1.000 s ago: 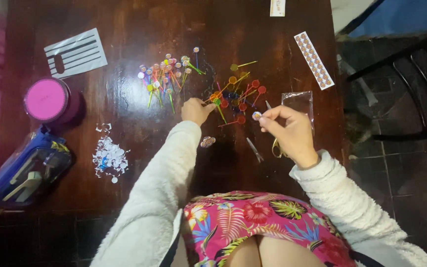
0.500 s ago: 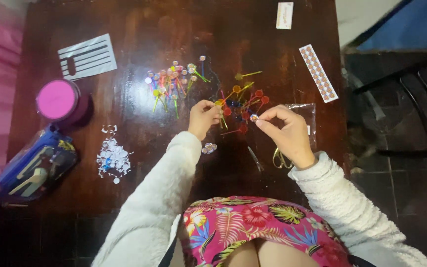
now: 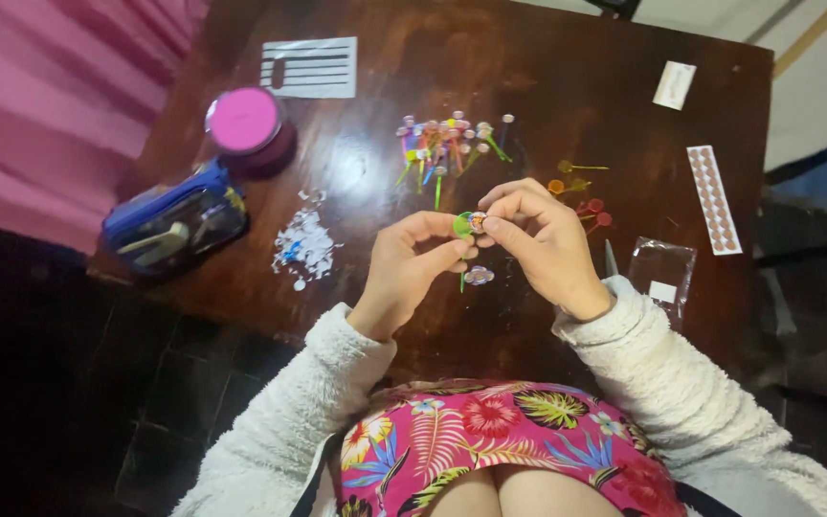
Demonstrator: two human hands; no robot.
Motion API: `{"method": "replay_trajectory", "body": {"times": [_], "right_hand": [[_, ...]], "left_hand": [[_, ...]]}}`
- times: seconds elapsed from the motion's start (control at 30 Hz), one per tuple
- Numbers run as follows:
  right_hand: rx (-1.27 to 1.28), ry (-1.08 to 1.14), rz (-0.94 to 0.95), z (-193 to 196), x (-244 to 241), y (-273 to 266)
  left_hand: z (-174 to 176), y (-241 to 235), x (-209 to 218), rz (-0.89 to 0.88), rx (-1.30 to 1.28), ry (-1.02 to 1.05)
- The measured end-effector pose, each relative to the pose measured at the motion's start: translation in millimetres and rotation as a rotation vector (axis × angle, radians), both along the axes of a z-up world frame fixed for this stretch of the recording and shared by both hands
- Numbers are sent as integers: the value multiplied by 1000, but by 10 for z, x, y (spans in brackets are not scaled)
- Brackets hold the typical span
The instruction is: The person sits at a table and assembles decorative pins, pressing sequins and small bead discs onto pin heads by hand. They pick up pins and sequin pieces one at a time, attach the pieces, and set the finished pins with a growing pile of completed pins on the table.
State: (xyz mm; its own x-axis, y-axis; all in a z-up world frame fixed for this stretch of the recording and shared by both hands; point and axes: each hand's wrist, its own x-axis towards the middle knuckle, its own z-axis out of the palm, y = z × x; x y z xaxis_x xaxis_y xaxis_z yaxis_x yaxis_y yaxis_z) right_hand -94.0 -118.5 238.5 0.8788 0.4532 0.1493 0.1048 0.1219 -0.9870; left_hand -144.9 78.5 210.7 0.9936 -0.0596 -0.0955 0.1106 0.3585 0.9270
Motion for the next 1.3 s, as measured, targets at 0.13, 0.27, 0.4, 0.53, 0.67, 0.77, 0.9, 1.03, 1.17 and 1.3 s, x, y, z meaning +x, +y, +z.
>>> {"method": "replay_trajectory", "body": {"times": [0.13,0.27,0.4,0.53,0.67,0.77,0.9,1.03,1.17,1.3], "right_hand": [[-93,-140,-3,149,-118,215],[-159,-257,-38,236,-178,362],[-140,-188,-41,334,-234,448],[-120,-202,-49,318,-232,443],[-97,-182,-48,289,-241,416],[-121,-210,-76,310,-263,397],[-158,-262,-118,317,-281,361],[-180,-271,-135,339,-299,340],[-208,-323,-166,355,-319,321],[-239,-381,-201,384,-343,317]], "left_hand": [[93,111,-180,34,-93,-24],[121,191,-255,99,-143,-20],[139,220,-299,112,-141,-38],[144,210,-295,100,-151,-70],[161,204,-308,80,-143,-62],[177,195,-310,61,-132,-73],[180,159,-311,52,-112,-72],[168,131,-318,42,-121,-90],[168,100,-317,44,-120,-93],[172,76,-325,58,-121,-96]]}}
